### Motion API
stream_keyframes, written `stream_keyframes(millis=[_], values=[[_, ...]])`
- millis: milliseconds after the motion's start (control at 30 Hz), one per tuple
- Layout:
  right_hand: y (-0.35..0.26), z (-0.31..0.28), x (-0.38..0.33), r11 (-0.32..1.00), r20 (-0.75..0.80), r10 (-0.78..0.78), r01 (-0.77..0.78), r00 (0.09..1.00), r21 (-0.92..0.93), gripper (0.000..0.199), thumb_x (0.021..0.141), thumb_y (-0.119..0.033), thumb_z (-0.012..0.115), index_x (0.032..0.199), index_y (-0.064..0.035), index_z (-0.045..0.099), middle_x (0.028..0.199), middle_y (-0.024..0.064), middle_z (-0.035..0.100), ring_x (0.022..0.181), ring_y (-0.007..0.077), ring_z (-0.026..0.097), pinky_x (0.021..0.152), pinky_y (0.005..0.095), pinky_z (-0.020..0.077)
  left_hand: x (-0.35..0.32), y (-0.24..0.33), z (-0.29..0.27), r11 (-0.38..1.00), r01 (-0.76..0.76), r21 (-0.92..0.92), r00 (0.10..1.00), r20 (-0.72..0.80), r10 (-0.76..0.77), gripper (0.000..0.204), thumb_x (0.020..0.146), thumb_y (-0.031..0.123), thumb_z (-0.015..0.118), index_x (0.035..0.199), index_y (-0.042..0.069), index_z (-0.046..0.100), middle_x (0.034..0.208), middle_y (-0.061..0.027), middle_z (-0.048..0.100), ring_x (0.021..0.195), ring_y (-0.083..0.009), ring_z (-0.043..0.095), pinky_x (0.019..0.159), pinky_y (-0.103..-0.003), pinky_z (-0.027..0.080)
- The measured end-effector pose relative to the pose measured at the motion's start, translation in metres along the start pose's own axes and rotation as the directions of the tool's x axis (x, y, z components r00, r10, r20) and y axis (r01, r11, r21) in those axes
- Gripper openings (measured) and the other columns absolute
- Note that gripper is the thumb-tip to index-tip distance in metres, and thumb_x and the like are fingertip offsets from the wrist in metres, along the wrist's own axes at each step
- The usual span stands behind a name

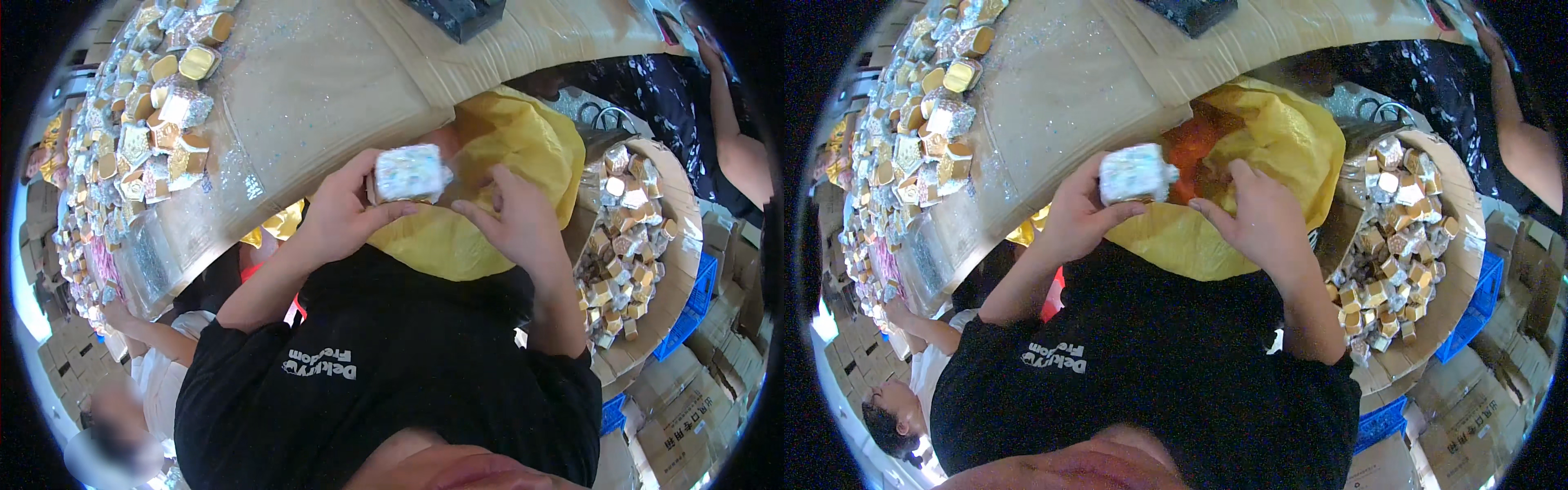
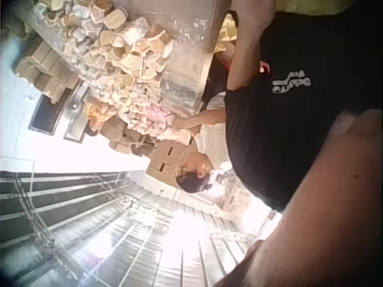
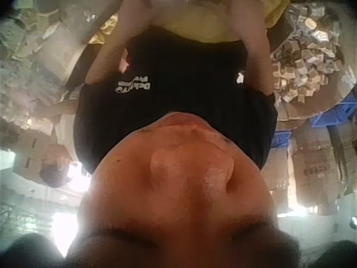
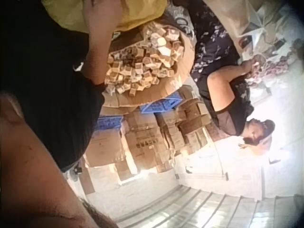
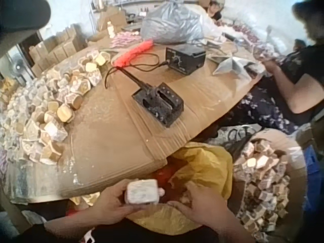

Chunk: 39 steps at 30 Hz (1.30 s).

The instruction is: Sorting and packing small square blocks into a yellow bag at a workbench.

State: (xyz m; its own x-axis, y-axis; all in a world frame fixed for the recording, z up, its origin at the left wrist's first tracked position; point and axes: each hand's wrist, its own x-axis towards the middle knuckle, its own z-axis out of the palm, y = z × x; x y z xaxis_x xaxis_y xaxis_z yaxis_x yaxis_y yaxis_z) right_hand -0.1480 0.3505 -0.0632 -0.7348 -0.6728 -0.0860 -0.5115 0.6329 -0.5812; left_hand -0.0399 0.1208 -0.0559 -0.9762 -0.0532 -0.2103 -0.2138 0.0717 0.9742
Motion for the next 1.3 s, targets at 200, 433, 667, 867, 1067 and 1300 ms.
stream_keyframes(millis=[200,433,667,867,1067,1300], values=[[-0.009,-0.01,-0.002,0.965,-0.022,0.179,-0.171,0.984,0.198,0.037,0.086,-0.036,0.075,0.095,-0.0033,0.059,0.06,0.009,0.054,0.055,0.0249,0.056,0.053,0.0366,0.0435,0.007,0.012,-0.022,0.944,-0.329,-0.027,0.94,-0.102,0.325,0.049,0.081,0.0,0.077,0.126,0.001,0.056,0.125,-0.0118,0.063,0.12,-0.0196,0.059,0.102,-0.035,0.047],[0.033,-0.024,-0.02,0.936,-0.206,0.293,-0.236,0.934,0.261,0.026,0.09,-0.027,0.071,0.091,-0.0019,0.065,0.063,0.0101,0.058,0.055,0.02,0.056,0.054,0.0336,0.0438,0.027,0.025,-0.091,0.666,-0.485,-0.567,0.854,-0.472,0.219,0.033,0.099,0.017,0.056,0.128,0.003,0.056,0.125,-0.0136,0.063,0.118,-0.0245,0.06,0.097,-0.035,0.051],[0.278,-0.037,-0.109,0.486,-0.424,0.771,-0.869,0.476,-0.092,0.039,0.091,-0.041,0.058,0.11,-0.0085,0.068,0.102,0.0203,0.071,0.1,0.0399,0.068,0.091,0.0482,0.0513,0.023,0.02,-0.142,0.746,-0.281,-0.603,0.902,-0.432,-0.009,0.062,0.102,0.037,0.043,0.145,-0.006,0.029,0.129,-0.023,0.05,0.11,-0.0268,0.052,0.1,-0.04,0.044],[0.349,0.08,-0.148,0.403,-0.299,0.884,-0.909,0.358,0.103,0.054,0.088,-0.036,0.058,0.127,-0.0003,0.049,0.114,0.0297,0.065,0.105,0.0459,0.064,0.091,0.0514,0.0497,0.042,0.004,-0.099,0.746,-0.153,-0.648,0.946,-0.314,-0.078,0.046,0.102,0.031,0.044,0.134,-0.001,0.04,0.119,-0.017,0.054,0.095,-0.0225,0.054,0.09,-0.038,0.046],[0.352,0.082,-0.131,0.178,-0.093,0.981,-0.979,0.169,0.098,0.089,0.079,-0.066,0.064,0.122,0.0112,0.051,0.12,0.0263,0.064,0.11,0.0365,0.065,0.093,0.0446,0.0512,0.045,0.025,-0.076,0.804,-0.194,-0.563,0.96,-0.279,0.036,0.047,0.102,0.029,0.043,0.137,-0.002,0.039,0.119,-0.015,0.053,0.097,-0.0217,0.052,0.091,-0.038,0.044],[0.327,0.06,-0.157,0.161,0.107,0.969,-0.9,0.221,0.406,0.059,0.085,-0.048,0.067,0.101,0.0083,0.066,0.084,0.0156,0.068,0.071,0.0245,0.07,0.063,0.036,0.0578,0.044,0.022,-0.064,0.833,-0.192,-0.518,0.96,-0.276,0.05,0.05,0.101,0.03,0.042,0.138,-0.003,0.04,0.12,-0.015,0.053,0.097,-0.0212,0.051,0.091,-0.038,0.043]])
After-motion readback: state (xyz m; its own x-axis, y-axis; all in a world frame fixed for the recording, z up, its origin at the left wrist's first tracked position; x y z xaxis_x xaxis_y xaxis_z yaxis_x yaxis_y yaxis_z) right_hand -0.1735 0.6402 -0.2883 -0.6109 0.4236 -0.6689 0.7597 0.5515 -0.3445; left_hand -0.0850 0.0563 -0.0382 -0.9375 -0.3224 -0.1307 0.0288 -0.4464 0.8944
